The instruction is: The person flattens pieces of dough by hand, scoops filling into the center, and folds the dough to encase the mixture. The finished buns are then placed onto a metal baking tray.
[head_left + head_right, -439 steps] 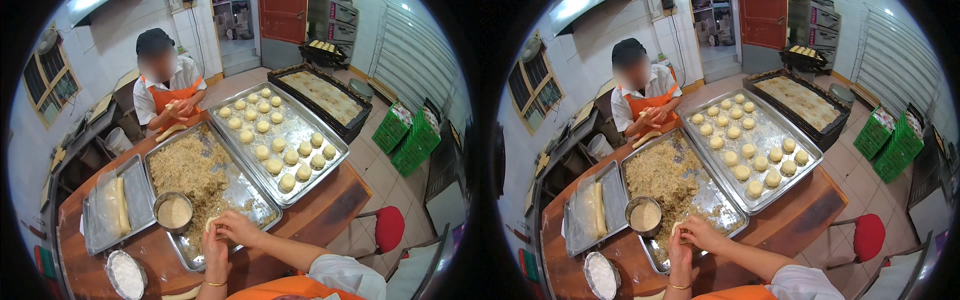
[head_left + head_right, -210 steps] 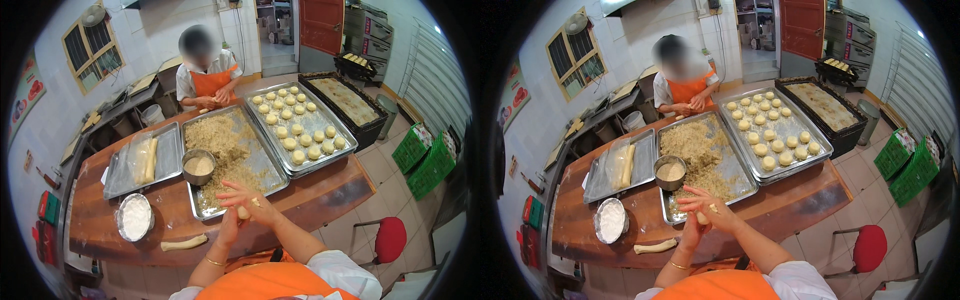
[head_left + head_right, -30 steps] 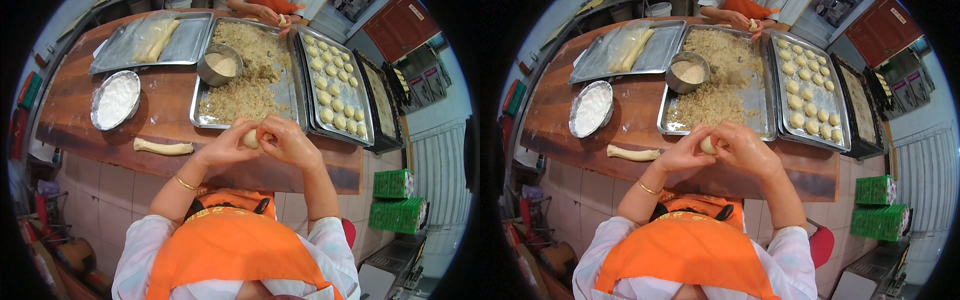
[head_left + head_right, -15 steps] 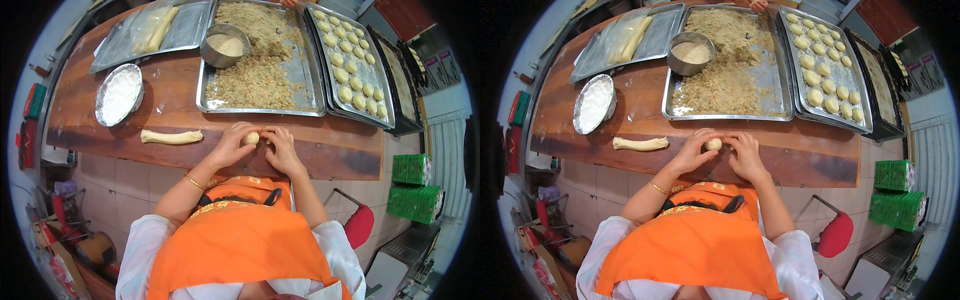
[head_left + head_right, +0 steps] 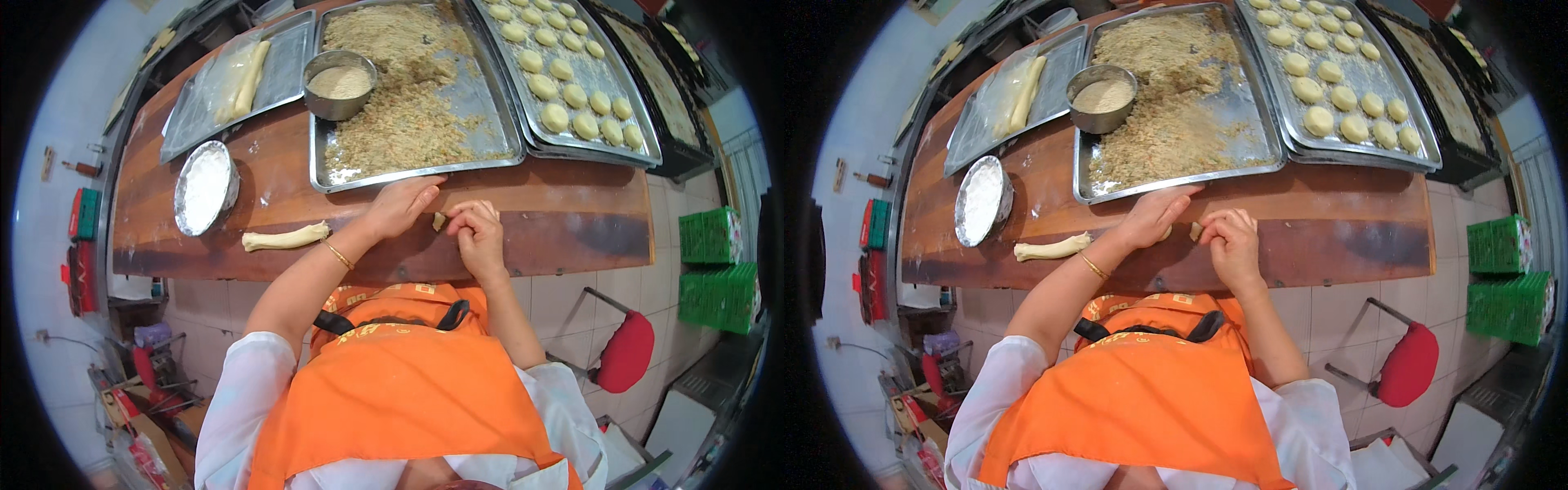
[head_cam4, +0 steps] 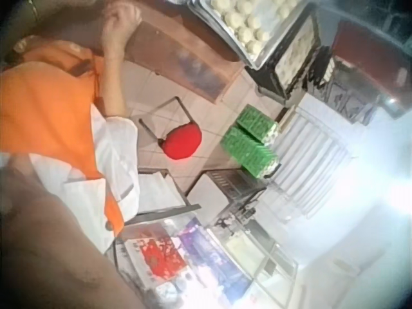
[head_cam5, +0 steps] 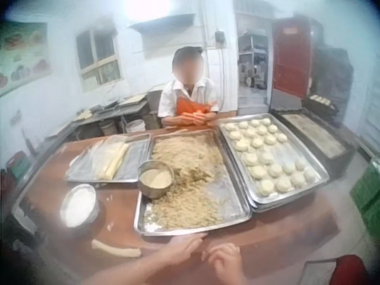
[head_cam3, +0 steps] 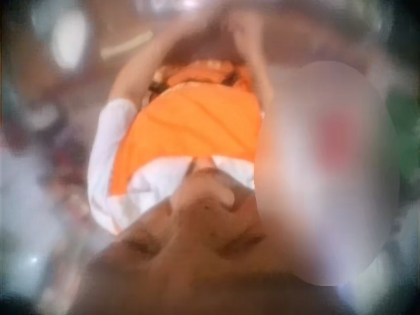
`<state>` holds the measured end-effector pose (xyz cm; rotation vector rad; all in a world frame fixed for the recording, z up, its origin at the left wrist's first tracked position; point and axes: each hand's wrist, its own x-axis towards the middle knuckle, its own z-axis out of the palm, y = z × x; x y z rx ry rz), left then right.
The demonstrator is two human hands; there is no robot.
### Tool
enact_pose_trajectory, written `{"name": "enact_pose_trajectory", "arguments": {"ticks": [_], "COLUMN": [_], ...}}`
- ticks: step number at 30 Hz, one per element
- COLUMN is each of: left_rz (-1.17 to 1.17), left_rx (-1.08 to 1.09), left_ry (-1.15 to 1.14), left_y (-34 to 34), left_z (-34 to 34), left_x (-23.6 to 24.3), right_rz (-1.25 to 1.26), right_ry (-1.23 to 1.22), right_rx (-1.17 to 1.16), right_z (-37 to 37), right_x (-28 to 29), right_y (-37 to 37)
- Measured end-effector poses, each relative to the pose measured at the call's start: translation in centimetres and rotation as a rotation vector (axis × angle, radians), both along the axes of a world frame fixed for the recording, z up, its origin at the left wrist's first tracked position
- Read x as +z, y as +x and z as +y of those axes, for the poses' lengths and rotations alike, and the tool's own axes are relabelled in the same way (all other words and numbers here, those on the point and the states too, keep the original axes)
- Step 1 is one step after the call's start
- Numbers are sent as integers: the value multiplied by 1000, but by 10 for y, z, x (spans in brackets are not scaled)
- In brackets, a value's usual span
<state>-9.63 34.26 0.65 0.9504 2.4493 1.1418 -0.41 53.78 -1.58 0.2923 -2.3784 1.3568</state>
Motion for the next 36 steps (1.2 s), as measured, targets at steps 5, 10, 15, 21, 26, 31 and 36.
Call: {"name": "enact_pose_trajectory", "arguments": {"ticks": [5, 10, 15, 21, 26, 31, 36], "left_rz": [100, 132, 21, 77, 104, -53, -161], "left_rx": [-30, -7, 5, 14, 12, 29, 297], "left_ry": [-221, -308, -376, -402, -410, 110, 390], "left_y": [6, 7, 6, 6, 5, -3, 30], "left_z": [12, 10, 13, 14, 13, -11, -43], "left_x": [8, 3, 7, -2, -4, -16, -3], "right_rz": [31, 27, -19, -6, 13, 58, -6], "right_ry": [-144, -214, -270, -275, -276, -223, -215], "right_rx": [-91, -95, -79, -56, -7, 3, -46], "right_z": [13, 16, 16, 17, 9, 7, 14], "right_x": [1, -2, -4, -1, 15, 22, 9], "right_y": [12, 13, 16, 18, 19, 29, 46]}}
